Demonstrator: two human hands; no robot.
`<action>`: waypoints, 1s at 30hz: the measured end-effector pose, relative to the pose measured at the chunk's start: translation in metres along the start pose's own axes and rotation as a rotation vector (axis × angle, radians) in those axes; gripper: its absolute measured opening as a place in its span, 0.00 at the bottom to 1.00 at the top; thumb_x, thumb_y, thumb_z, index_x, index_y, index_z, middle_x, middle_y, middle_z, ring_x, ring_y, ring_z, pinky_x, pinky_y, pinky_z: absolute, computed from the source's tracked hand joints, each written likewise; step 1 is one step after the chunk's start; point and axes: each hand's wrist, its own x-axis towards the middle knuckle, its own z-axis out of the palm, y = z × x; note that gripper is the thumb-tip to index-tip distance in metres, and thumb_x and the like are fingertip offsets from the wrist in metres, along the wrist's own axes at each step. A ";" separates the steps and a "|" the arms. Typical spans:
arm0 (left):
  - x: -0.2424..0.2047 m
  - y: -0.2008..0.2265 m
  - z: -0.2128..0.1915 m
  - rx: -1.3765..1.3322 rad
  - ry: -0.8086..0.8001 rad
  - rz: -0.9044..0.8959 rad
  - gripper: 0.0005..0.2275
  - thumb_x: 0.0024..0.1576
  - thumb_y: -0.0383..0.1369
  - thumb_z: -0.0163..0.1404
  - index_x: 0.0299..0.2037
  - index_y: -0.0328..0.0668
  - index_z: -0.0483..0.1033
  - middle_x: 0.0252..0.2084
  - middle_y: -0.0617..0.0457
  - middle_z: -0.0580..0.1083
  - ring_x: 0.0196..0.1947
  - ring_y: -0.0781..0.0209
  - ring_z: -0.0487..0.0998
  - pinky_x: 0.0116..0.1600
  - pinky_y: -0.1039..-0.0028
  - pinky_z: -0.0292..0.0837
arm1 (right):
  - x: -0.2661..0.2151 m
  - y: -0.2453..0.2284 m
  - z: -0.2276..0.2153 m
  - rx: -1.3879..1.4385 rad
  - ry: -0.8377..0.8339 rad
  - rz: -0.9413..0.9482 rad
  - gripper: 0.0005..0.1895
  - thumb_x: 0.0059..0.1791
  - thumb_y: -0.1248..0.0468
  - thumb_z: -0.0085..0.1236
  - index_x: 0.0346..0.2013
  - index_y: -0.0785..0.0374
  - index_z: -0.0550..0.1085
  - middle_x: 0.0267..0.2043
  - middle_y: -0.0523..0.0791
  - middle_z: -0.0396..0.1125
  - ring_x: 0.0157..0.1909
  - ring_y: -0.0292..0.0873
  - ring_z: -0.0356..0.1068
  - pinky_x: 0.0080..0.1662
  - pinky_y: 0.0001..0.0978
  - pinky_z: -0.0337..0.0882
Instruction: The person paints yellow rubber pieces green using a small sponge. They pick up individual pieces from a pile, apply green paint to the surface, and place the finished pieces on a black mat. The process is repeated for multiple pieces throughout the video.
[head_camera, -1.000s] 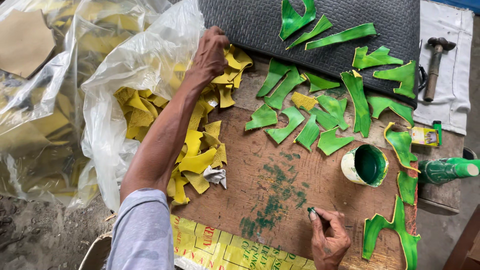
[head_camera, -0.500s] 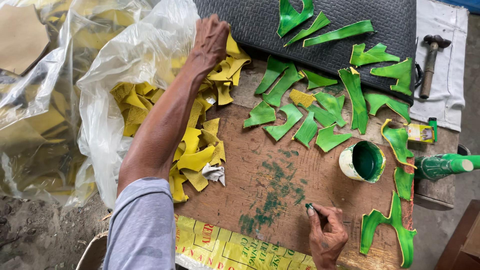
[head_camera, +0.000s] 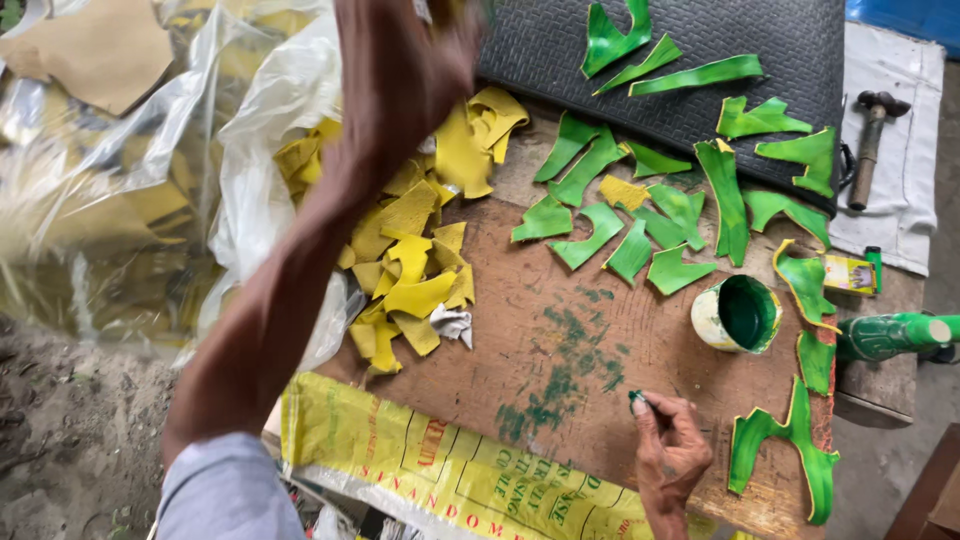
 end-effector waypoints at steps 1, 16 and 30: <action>-0.031 0.030 -0.004 -0.049 -0.022 -0.022 0.14 0.56 0.16 0.50 0.51 0.34 0.66 0.44 0.43 0.69 0.45 0.52 0.73 0.50 0.68 0.73 | -0.001 -0.005 -0.002 0.088 0.010 0.042 0.07 0.50 0.73 0.62 0.43 0.67 0.78 0.40 0.44 0.70 0.41 0.35 0.68 0.45 0.24 0.69; -0.270 0.187 0.032 -0.361 -0.368 -0.795 0.20 0.58 0.27 0.56 0.59 0.26 0.71 0.43 0.47 0.68 0.44 0.52 0.75 0.46 0.63 0.77 | 0.036 -0.077 0.076 1.286 -0.238 0.427 0.04 0.53 0.68 0.61 0.42 0.65 0.77 0.36 0.47 0.71 0.40 0.44 0.66 0.46 0.38 0.65; -0.279 0.136 0.025 0.154 -0.705 -0.532 0.15 0.50 0.18 0.49 0.48 0.32 0.74 0.42 0.43 0.71 0.44 0.52 0.71 0.48 0.62 0.70 | 0.017 0.001 0.098 1.377 -0.341 0.548 0.04 0.53 0.71 0.59 0.42 0.64 0.79 0.37 0.46 0.70 0.42 0.44 0.65 0.49 0.39 0.65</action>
